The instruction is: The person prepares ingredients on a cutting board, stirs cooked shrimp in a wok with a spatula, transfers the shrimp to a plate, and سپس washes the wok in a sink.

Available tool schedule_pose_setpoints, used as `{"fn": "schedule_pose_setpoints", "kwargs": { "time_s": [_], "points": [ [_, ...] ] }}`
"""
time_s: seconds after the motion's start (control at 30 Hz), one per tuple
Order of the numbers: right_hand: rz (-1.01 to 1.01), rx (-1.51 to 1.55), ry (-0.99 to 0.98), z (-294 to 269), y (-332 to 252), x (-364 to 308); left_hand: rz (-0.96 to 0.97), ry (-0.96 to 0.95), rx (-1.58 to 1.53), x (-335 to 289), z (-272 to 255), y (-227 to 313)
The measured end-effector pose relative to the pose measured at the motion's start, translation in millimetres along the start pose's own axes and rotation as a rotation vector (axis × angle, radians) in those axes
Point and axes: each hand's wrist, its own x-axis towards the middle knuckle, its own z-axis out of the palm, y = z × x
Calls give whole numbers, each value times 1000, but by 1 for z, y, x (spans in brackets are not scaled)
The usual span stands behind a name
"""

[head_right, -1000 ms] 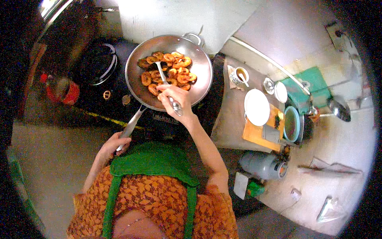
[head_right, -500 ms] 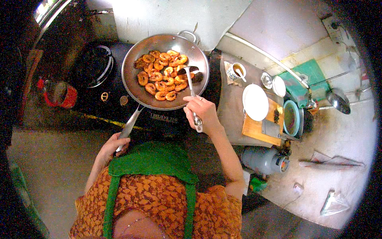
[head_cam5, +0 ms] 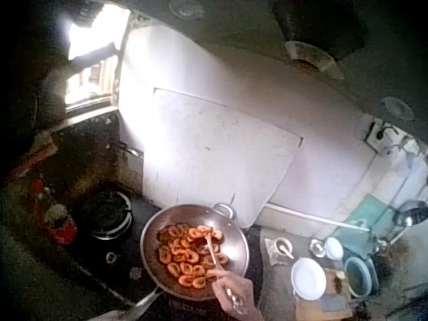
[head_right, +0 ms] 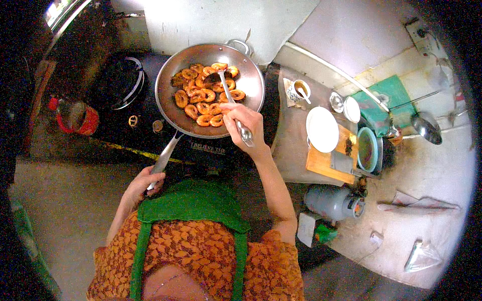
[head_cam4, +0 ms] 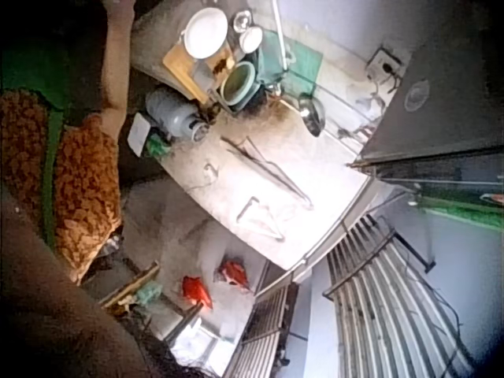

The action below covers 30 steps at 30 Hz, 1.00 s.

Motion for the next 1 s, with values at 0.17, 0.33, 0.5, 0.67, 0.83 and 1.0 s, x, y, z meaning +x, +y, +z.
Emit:
{"fn": "schedule_pose_setpoints", "kwargs": {
  "time_s": [0.17, 0.33, 0.5, 0.67, 0.83, 1.0],
  "points": [
    [-53, -77, -119, 6, 9, -5, 6, -3, 8, 0, 1, 3],
    [-22, -78, -141, -1, 6, -7, -25, 19, 11, -1, 4, 4],
    [-23, -45, -71, -4, 9, 1, -55, 30, 18, 0, 4, 6],
    [-70, -43, -153, -18, -10, -16, -54, 41, -10, -2, 6, 8],
    [-27, 49, -69, -11, 14, -8, -78, 98, -6, -6, 10, 11],
    [-140, 48, 6, -9, 42, 22, -72, 139, 4, -5, 10, 12]
  ]
}}
